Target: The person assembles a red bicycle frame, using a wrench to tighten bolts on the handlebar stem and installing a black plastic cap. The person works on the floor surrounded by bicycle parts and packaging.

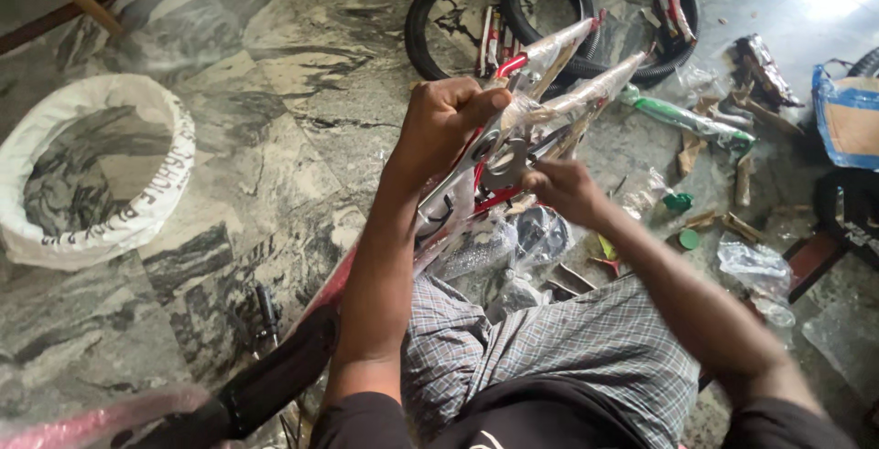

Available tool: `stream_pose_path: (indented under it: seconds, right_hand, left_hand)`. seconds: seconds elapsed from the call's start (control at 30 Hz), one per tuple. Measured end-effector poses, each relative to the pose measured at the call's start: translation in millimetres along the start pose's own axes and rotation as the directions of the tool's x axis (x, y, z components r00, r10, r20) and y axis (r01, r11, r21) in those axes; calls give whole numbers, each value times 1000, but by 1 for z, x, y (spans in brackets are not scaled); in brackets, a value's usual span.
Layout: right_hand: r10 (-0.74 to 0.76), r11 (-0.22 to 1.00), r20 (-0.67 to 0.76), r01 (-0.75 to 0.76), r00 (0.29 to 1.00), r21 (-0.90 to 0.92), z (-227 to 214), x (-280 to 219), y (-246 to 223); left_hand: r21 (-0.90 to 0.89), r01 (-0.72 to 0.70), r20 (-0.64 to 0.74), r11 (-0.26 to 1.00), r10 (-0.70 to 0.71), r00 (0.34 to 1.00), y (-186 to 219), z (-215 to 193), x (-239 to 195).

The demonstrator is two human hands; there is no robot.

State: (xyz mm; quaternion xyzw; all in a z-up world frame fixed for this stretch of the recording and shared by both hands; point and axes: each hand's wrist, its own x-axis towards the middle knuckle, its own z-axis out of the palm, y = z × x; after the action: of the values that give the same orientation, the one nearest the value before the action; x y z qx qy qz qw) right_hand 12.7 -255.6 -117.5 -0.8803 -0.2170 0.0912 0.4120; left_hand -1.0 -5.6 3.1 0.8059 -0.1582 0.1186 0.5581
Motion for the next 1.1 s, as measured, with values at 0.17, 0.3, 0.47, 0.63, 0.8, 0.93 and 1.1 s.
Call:
stream_pose_path:
  seconds: [0.17, 0.3, 0.47, 0.63, 0.8, 0.93, 1.1]
  right_hand:
    - [-137, 800, -167, 209, 976, 562, 36, -46, -21]
    - [-97, 807, -314, 259, 944, 531, 25, -54, -44]
    - [-197, 522, -303, 361, 932, 773, 25, -68, -70]
    - [-440, 476, -191, 408, 877, 779, 8, -59, -92]
    - [-695, 607, -307, 759, 650, 233, -52, 1, -72]
    - [-670, 731, -396, 652, 628, -203, -50, 41, -47]
    - [-532, 846, -403, 485, 745, -220, -36, 61, -25]
  left_hand:
    - [-99, -312, -90, 945, 304, 949, 3, -13, -16]
    - [86, -123, -449, 989, 149, 881, 19, 0, -80]
    - [303, 10, -193, 953, 51, 980, 40, 42, -137]
    - [184, 96, 54, 978, -107, 993, 78, 33, -127]
    - [799, 246, 66, 548, -487, 871, 114, -14, -108]
    - [920, 20, 79, 391, -236, 969, 121, -38, -87]
    - [955, -99, 160, 281, -207, 965, 118, -30, -68]
